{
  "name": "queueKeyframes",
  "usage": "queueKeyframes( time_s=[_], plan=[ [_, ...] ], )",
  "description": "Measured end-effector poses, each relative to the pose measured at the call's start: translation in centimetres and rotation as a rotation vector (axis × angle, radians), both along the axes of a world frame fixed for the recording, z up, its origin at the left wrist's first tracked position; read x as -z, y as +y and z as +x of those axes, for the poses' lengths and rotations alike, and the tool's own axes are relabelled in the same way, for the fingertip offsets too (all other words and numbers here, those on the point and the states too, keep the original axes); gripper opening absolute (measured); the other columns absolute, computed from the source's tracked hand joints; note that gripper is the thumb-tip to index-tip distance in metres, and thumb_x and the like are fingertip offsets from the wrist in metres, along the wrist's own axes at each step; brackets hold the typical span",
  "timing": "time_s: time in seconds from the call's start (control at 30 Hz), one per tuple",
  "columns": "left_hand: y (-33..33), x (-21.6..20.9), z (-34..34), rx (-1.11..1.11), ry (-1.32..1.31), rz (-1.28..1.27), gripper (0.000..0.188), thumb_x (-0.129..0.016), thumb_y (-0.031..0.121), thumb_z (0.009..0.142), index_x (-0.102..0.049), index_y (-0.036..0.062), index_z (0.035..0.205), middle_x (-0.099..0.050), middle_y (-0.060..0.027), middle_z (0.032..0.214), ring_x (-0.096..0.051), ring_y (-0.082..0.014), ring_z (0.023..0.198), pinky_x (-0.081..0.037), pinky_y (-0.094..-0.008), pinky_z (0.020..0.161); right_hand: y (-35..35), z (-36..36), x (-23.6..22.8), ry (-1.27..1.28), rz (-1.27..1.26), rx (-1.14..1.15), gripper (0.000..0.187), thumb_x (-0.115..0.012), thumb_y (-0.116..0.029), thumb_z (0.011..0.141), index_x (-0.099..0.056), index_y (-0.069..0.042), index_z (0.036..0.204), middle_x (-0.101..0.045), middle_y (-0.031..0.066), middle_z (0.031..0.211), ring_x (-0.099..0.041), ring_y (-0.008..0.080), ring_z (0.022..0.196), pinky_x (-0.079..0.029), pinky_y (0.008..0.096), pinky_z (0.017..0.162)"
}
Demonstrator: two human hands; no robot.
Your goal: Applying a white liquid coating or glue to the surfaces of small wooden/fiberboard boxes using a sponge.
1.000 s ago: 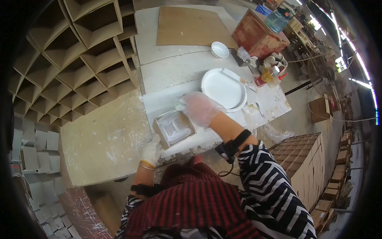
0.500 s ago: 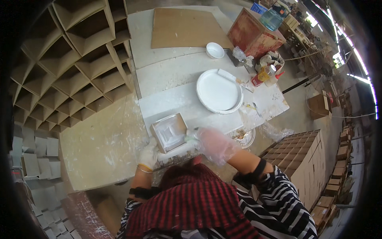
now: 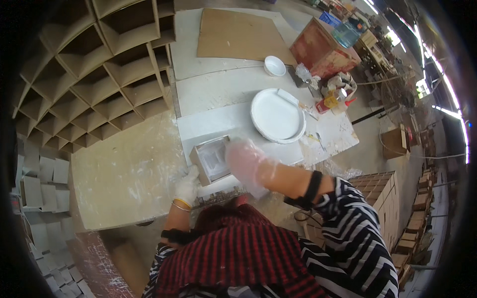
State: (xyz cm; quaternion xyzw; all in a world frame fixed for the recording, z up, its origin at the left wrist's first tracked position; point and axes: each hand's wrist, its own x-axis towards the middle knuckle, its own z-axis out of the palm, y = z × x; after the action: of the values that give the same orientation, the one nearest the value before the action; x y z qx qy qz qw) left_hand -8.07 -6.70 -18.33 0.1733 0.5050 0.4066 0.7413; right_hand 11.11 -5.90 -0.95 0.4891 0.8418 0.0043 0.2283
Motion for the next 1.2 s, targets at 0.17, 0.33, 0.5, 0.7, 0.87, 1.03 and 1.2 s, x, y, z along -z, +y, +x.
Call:
queueKeyframes(
  time_s=[0.17, 0.33, 0.5, 0.7, 0.87, 1.03, 1.2],
  plan=[
    [0.3, -0.2, 0.5, 0.033, -0.01, 0.014, 0.029, -0.078, 0.029, 0.081, -0.067, 0.0084, 0.098, -0.056, 0.005, 0.074, -0.044, -0.0054, 0.058, -0.036, -0.0218, 0.051, 0.9, 4.3, 11.2, -0.032, 0.094, 0.315, 0.028, -0.077, -0.014, 0.052, -0.072, -0.005, 0.077, -0.064, 0.0113, 0.078, -0.066, 0.0231, 0.086, -0.052, 0.0329, 0.073],
    [-0.7, 2.1, -0.9, -0.04, 0.028, 0.012, 0.029, -0.076, 0.028, 0.083, -0.067, 0.0071, 0.1, -0.058, 0.0048, 0.076, -0.047, -0.0059, 0.06, -0.037, -0.0222, 0.052, 3.8, -0.9, 1.2, -0.078, -0.064, -0.065, 0.02, -0.076, -0.012, 0.056, -0.07, -0.007, 0.074, -0.064, 0.0086, 0.073, -0.066, 0.0232, 0.077, -0.053, 0.0328, 0.066],
    [-0.3, 1.9, 0.5, 0.0, -0.042, 0.074, 0.03, -0.075, 0.026, 0.084, -0.066, 0.005, 0.103, -0.062, 0.002, 0.083, -0.053, -0.0082, 0.065, -0.045, -0.0239, 0.056, -1.5, 1.4, -1.2, -0.119, -0.253, -0.091, 0.03, -0.067, -0.011, 0.075, -0.061, 0.005, 0.101, -0.064, 0.0174, 0.088, -0.066, 0.029, 0.08, -0.054, 0.0371, 0.07],
    [0.2, 1.9, -0.3, 0.074, -0.134, 0.013, 0.03, -0.074, 0.023, 0.085, -0.063, 0.0054, 0.106, -0.065, -0.0024, 0.092, -0.062, -0.0122, 0.075, -0.054, -0.0298, 0.062, -1.7, 1.5, 1.7, 0.765, -0.039, -0.094, 0.029, -0.053, -0.015, 0.09, -0.06, -0.007, 0.117, -0.062, 0.015, 0.103, -0.063, 0.032, 0.089, -0.05, 0.0417, 0.077],
    [0.5, 1.3, -0.6, 0.04, -0.148, 0.039, 0.031, -0.07, 0.027, 0.088, -0.063, 0.0035, 0.107, -0.067, -0.0041, 0.094, -0.065, -0.0184, 0.08, -0.054, -0.0341, 0.067, -4.2, 1.9, 0.3, 0.665, -0.148, 0.18, 0.033, -0.057, -0.018, 0.087, -0.059, -0.006, 0.117, -0.062, 0.0178, 0.106, -0.061, 0.0339, 0.093, -0.049, 0.0439, 0.082],
    [2.3, -1.3, -0.7, 0.644, 0.924, 0.267, 0.051, -0.058, 0.052, 0.088, -0.07, 0.0033, 0.101, -0.068, -0.0116, 0.093, -0.061, -0.0191, 0.085, -0.048, -0.0343, 0.075, -6.0, 6.1, 2.9, 1.092, -0.065, 0.634, 0.029, -0.059, -0.016, 0.087, -0.062, -0.007, 0.114, -0.066, 0.0176, 0.09, -0.063, 0.034, 0.081, -0.051, 0.0434, 0.075],
    [-0.2, 3.7, -1.0, 0.176, 0.066, 0.037, 0.035, -0.07, 0.03, 0.087, -0.067, 0.0018, 0.107, -0.064, 0.0027, 0.086, -0.057, -0.0155, 0.074, -0.047, -0.0324, 0.066, -8.2, 6.7, 3.2, 0.726, 0.109, 0.481, 0.025, -0.062, -0.014, 0.086, -0.066, -0.006, 0.11, -0.067, 0.0149, 0.093, -0.064, 0.0242, 0.082, -0.051, 0.0345, 0.077]
  ],
)
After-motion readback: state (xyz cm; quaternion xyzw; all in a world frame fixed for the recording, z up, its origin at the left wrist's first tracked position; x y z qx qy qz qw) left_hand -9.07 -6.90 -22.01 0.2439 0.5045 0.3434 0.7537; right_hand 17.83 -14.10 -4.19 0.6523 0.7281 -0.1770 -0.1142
